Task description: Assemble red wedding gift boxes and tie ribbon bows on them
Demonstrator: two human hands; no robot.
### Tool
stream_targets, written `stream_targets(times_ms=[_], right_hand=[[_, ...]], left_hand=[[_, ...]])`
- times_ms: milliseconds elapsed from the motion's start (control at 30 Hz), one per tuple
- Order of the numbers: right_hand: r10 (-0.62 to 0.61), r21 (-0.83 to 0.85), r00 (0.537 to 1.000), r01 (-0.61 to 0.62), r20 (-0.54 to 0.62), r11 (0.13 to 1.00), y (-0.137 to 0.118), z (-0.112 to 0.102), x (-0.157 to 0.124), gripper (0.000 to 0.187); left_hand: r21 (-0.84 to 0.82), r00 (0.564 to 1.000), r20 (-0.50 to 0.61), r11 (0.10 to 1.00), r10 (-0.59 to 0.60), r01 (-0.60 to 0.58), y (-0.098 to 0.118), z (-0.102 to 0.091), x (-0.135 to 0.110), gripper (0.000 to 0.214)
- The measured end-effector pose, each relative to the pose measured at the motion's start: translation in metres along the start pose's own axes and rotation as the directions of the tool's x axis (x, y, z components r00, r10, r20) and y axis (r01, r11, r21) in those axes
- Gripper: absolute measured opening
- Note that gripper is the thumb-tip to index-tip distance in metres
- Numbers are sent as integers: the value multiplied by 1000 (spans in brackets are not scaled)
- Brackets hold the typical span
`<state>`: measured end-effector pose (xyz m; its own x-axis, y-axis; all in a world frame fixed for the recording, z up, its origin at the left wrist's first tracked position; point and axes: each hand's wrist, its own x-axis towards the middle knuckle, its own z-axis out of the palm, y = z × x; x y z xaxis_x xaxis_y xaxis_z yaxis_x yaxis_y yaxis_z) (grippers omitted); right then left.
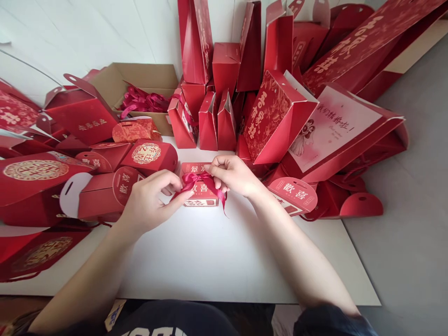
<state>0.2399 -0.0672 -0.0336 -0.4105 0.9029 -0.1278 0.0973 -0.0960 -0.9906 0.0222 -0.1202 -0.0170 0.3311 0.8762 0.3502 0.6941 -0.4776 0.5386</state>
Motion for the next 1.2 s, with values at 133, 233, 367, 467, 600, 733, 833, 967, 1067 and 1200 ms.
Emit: stream_targets(times_ms=[133, 233, 367, 467, 600, 733, 833, 967, 1067, 1200], right_hand=[[-39, -13, 998, 40, 51, 999, -1, 2, -1, 38], [-26, -30, 995, 29, 96, 999, -4, 3, -2, 38], [48, -47, 985, -40, 165, 998, -7, 0, -3, 38], [87, -49, 977, -79, 197, 996, -7, -3, -3, 39], [94, -40, 974, -88, 208, 995, -5, -3, -3, 40], [66, -16, 971, -64, 228, 998, -4, -5, -5, 38], [24, 20, 969, -30, 247, 999, -4, -7, -6, 37], [35, 14, 961, -41, 276, 999, -5, -10, -6, 34], [80, -54, 935, -65, 344, 996, -7, -11, -8, 37], [84, -80, 906, -56, 415, 995, -9, -11, -9, 39]], left_hand=[[-213, 963, 21, 939, -270, 268, 2, 7, 1, 36], [-338, 934, 114, 871, -338, 356, -2, 5, 3, 29], [-402, 892, 295, 802, -344, 442, -10, 0, 7, 27], [-458, 860, 379, 738, -342, 495, -13, -3, 9, 30], [-490, 825, 479, 688, -300, 535, -15, -7, 10, 27], [-417, 776, 599, 750, -199, 514, -17, -12, 10, 26], [-404, 782, 604, 785, -157, 470, -16, -14, 9, 22], [-445, 754, 648, 749, -108, 490, -14, -15, 10, 28], [-457, 767, 629, 736, -129, 499, -14, -14, 9, 32], [-452, 875, 418, 780, -245, 434, -14, -5, 8, 37]])
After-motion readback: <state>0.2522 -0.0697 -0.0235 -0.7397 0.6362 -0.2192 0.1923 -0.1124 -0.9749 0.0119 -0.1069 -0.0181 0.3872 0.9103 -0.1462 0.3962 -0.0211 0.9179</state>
